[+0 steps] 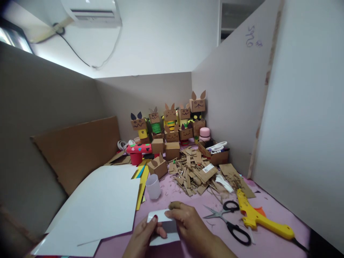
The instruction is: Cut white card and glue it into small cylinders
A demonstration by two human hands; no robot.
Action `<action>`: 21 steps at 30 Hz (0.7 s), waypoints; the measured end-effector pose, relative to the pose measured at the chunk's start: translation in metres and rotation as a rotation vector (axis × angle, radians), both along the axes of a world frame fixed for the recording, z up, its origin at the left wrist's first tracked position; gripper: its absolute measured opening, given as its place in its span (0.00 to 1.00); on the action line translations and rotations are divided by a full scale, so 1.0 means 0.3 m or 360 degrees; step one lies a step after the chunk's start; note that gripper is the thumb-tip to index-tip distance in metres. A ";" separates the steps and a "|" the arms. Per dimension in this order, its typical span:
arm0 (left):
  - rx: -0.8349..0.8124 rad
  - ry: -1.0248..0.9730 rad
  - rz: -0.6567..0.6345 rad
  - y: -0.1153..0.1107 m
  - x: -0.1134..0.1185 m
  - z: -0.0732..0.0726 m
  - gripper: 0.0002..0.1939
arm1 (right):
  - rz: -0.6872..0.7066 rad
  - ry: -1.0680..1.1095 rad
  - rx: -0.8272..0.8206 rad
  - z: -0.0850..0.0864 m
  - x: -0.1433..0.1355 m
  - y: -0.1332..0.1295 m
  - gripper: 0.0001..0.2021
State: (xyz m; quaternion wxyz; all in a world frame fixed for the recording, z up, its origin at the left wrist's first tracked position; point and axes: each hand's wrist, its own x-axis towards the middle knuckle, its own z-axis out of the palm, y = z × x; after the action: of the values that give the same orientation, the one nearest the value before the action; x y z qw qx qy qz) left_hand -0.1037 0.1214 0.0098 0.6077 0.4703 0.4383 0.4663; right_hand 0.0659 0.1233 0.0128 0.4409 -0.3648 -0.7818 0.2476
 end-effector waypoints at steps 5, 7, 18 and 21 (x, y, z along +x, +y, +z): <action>0.0058 0.0014 0.0033 -0.006 -0.007 0.021 0.21 | -0.0069 0.0205 -0.0079 0.006 0.008 -0.004 0.17; 0.0024 -0.0041 -0.0028 -0.005 -0.007 0.017 0.22 | -0.0094 0.0215 -0.0099 0.009 0.008 -0.006 0.18; 0.0532 0.0173 -0.0360 -0.026 -0.033 0.013 0.33 | -0.0375 0.0517 -0.0687 -0.048 0.017 0.067 0.16; 0.0897 0.0554 -0.0458 -0.031 -0.039 0.020 0.17 | -0.0366 0.0577 -0.0827 -0.069 0.020 0.090 0.19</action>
State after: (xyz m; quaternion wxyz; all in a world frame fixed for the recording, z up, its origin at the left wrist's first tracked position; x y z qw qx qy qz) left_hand -0.1155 0.1120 0.0157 0.4299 0.7485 0.3189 0.3915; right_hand 0.0719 0.1503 -0.0078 0.4900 -0.5010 -0.5551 0.4480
